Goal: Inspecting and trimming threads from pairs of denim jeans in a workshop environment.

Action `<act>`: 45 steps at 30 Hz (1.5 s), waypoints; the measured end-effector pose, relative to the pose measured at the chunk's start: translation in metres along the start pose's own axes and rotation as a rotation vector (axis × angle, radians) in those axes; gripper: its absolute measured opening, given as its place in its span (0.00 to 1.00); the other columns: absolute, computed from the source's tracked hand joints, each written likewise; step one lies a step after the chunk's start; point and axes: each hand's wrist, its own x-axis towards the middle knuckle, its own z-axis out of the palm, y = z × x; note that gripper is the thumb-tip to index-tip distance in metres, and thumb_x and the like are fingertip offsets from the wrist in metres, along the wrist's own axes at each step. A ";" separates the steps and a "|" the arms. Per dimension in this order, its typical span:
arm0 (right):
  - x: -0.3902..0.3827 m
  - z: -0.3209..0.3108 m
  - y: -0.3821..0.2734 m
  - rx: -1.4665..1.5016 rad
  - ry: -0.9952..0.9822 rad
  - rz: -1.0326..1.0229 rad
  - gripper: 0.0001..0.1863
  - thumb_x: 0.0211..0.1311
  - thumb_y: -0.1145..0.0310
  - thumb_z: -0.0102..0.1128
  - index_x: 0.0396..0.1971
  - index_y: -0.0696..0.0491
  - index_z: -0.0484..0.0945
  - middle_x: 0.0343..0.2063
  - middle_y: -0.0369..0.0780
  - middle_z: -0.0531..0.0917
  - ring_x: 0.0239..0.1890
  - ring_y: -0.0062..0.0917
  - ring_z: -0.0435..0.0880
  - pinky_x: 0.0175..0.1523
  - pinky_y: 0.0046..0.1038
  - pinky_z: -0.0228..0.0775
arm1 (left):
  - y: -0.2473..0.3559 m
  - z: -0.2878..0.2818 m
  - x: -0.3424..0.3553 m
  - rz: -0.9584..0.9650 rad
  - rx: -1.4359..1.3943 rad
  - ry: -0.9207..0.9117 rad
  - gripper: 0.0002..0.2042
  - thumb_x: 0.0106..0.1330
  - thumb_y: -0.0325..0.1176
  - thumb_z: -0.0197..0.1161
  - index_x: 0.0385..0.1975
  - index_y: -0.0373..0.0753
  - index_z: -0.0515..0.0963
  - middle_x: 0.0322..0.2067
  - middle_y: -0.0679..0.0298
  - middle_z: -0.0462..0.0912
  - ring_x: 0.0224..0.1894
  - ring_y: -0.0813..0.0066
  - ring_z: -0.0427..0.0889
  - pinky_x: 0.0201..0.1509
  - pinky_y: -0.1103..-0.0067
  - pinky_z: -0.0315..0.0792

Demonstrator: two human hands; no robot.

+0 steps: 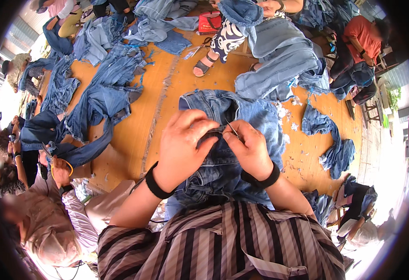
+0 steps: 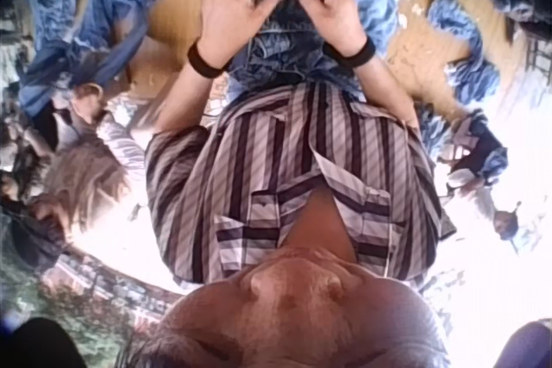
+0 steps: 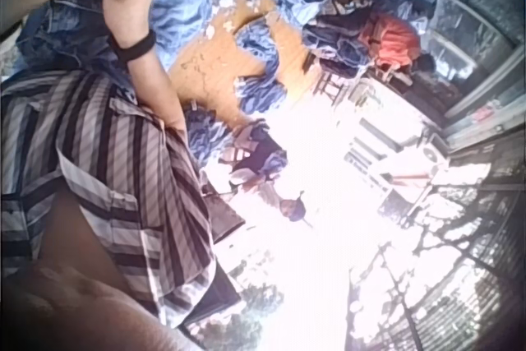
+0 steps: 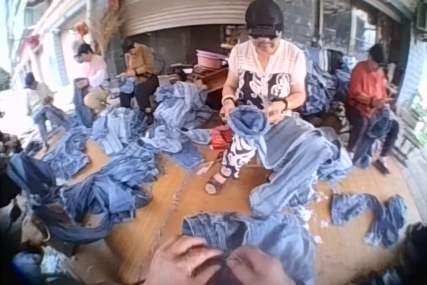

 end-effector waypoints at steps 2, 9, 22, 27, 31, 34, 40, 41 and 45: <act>-0.002 0.005 0.001 0.000 0.000 -0.013 0.06 0.66 0.72 0.65 0.39 0.58 0.79 0.27 0.42 0.83 0.27 0.25 0.82 0.34 0.28 0.73 | -0.005 0.015 0.002 0.041 0.072 -0.071 0.11 0.51 0.27 0.75 0.35 0.44 0.85 0.36 0.67 0.83 0.41 0.61 0.81 0.45 0.67 0.72; -0.004 -0.004 0.009 -0.004 0.015 0.022 0.08 0.66 0.71 0.65 0.42 0.58 0.79 0.27 0.42 0.84 0.27 0.27 0.83 0.36 0.27 0.75 | -0.018 0.027 -0.002 0.116 0.065 0.026 0.06 0.53 0.28 0.74 0.29 0.44 0.84 0.33 0.68 0.84 0.36 0.64 0.82 0.42 0.68 0.71; -0.014 -0.015 0.022 0.071 -0.062 0.065 0.14 0.67 0.71 0.64 0.51 0.53 0.77 0.25 0.40 0.81 0.26 0.23 0.82 0.34 0.27 0.72 | -0.033 0.025 -0.007 -0.168 -0.139 -0.073 0.02 0.64 0.23 0.67 0.33 0.36 0.83 0.29 0.60 0.86 0.33 0.68 0.86 0.38 0.76 0.77; -0.015 -0.006 0.022 -0.135 -0.116 -0.006 0.18 0.66 0.70 0.66 0.53 0.50 0.72 0.31 0.44 0.86 0.31 0.40 0.87 0.37 0.35 0.78 | -0.035 0.025 -0.009 -0.236 -0.226 -0.085 0.01 0.65 0.21 0.66 0.34 0.34 0.82 0.30 0.61 0.86 0.33 0.72 0.85 0.39 0.78 0.76; -0.012 -0.005 0.022 -0.227 -0.111 -0.080 0.16 0.65 0.70 0.66 0.50 0.50 0.73 0.32 0.45 0.87 0.35 0.43 0.88 0.38 0.37 0.79 | -0.035 0.027 -0.010 -0.216 -0.228 -0.064 0.02 0.65 0.20 0.65 0.34 0.34 0.81 0.30 0.60 0.85 0.34 0.72 0.84 0.40 0.78 0.76; -0.011 -0.005 0.022 -0.226 -0.123 -0.095 0.14 0.65 0.71 0.66 0.48 0.51 0.75 0.33 0.46 0.87 0.36 0.43 0.88 0.39 0.38 0.79 | -0.037 0.027 -0.011 -0.213 -0.227 -0.060 0.02 0.65 0.20 0.65 0.34 0.34 0.81 0.30 0.60 0.84 0.34 0.72 0.83 0.40 0.78 0.75; -0.012 -0.006 0.025 -0.211 -0.112 -0.117 0.12 0.64 0.72 0.65 0.46 0.52 0.77 0.34 0.46 0.87 0.36 0.43 0.88 0.39 0.37 0.79 | -0.037 0.026 -0.011 -0.236 -0.260 -0.074 0.02 0.66 0.20 0.65 0.34 0.34 0.81 0.30 0.61 0.84 0.34 0.73 0.84 0.40 0.78 0.76; -0.012 -0.005 0.025 -0.211 -0.113 -0.118 0.12 0.64 0.72 0.65 0.46 0.52 0.77 0.34 0.46 0.87 0.36 0.43 0.88 0.39 0.37 0.79 | -0.038 0.025 -0.012 -0.237 -0.260 -0.073 0.02 0.66 0.20 0.65 0.34 0.34 0.81 0.30 0.61 0.84 0.34 0.73 0.84 0.40 0.78 0.76; -0.013 -0.007 0.023 -0.196 -0.085 -0.096 0.13 0.64 0.72 0.66 0.48 0.53 0.77 0.35 0.47 0.87 0.38 0.43 0.88 0.40 0.37 0.79 | -0.037 0.025 -0.011 -0.250 -0.278 -0.072 0.01 0.67 0.20 0.64 0.34 0.33 0.80 0.30 0.62 0.85 0.34 0.75 0.84 0.41 0.79 0.76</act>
